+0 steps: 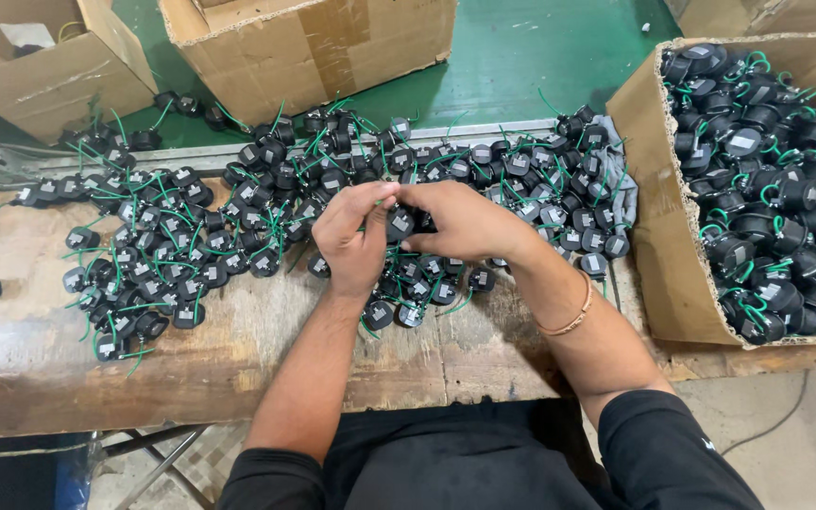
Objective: The person picks black electrical plug adapters with green wires from a pile on the workbench, handles and turns each one in both hands, and tosses it into a cardboard box beside the pile, repeating this cycle continuously.
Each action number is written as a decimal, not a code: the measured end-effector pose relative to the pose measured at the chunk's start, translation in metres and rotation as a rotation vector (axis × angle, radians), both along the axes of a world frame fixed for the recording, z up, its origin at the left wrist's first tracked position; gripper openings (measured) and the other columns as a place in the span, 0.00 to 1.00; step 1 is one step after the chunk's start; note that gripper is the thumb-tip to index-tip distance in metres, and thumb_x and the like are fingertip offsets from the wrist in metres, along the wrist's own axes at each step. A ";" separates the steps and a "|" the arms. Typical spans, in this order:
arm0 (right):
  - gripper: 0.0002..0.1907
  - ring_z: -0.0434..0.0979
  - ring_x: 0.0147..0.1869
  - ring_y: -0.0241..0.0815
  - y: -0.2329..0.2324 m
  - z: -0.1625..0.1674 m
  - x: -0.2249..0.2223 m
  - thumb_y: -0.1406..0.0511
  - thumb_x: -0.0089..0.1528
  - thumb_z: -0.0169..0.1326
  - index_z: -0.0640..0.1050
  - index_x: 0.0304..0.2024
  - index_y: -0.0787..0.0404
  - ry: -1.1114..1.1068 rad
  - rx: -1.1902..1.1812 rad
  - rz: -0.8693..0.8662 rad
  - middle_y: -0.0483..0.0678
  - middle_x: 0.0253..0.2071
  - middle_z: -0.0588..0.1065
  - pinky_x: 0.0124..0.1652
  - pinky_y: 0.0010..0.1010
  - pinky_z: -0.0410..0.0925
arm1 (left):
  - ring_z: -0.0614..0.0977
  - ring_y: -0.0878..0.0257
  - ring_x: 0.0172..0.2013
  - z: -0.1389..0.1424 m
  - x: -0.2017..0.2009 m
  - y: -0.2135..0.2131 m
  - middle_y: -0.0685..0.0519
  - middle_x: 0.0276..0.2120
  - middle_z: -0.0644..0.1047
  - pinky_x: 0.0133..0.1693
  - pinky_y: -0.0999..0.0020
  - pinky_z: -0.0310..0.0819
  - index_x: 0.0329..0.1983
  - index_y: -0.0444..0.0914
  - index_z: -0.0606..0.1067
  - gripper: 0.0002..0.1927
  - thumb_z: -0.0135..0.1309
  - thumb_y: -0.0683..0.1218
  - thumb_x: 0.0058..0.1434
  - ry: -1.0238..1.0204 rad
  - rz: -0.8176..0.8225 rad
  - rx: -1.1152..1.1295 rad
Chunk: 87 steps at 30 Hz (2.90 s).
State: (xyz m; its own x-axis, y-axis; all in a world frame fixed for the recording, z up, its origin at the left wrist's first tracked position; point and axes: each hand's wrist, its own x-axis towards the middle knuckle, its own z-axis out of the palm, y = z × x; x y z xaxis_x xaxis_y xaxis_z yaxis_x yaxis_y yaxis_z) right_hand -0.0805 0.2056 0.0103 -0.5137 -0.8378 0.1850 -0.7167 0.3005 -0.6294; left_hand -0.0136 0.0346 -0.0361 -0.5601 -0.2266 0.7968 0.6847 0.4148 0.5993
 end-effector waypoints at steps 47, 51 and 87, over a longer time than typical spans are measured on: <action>0.18 0.73 0.52 0.33 0.058 0.042 -0.009 0.76 0.59 0.64 0.74 0.48 0.60 -0.575 -0.765 -0.097 0.47 0.54 0.74 0.52 0.26 0.69 | 0.73 0.50 0.49 -0.026 -0.019 -0.016 0.51 0.42 0.76 0.47 0.49 0.67 0.41 0.39 0.78 0.13 0.63 0.47 0.53 -0.612 0.469 -0.686; 0.19 0.73 0.55 0.33 0.056 0.042 -0.008 0.77 0.60 0.65 0.74 0.49 0.60 -0.550 -0.761 -0.064 0.47 0.54 0.74 0.56 0.26 0.69 | 0.75 0.54 0.50 -0.030 -0.022 -0.019 0.56 0.42 0.77 0.48 0.51 0.67 0.41 0.42 0.76 0.06 0.61 0.45 0.63 -0.555 0.505 -0.703; 0.28 0.76 0.49 0.34 0.036 0.031 -0.005 0.74 0.63 0.57 0.68 0.65 0.57 -0.734 -0.740 -0.112 0.46 0.49 0.74 0.41 0.26 0.75 | 0.85 0.59 0.44 -0.005 -0.016 -0.024 0.49 0.42 0.84 0.49 0.68 0.77 0.49 0.38 0.81 0.10 0.58 0.35 0.67 -0.230 0.029 0.058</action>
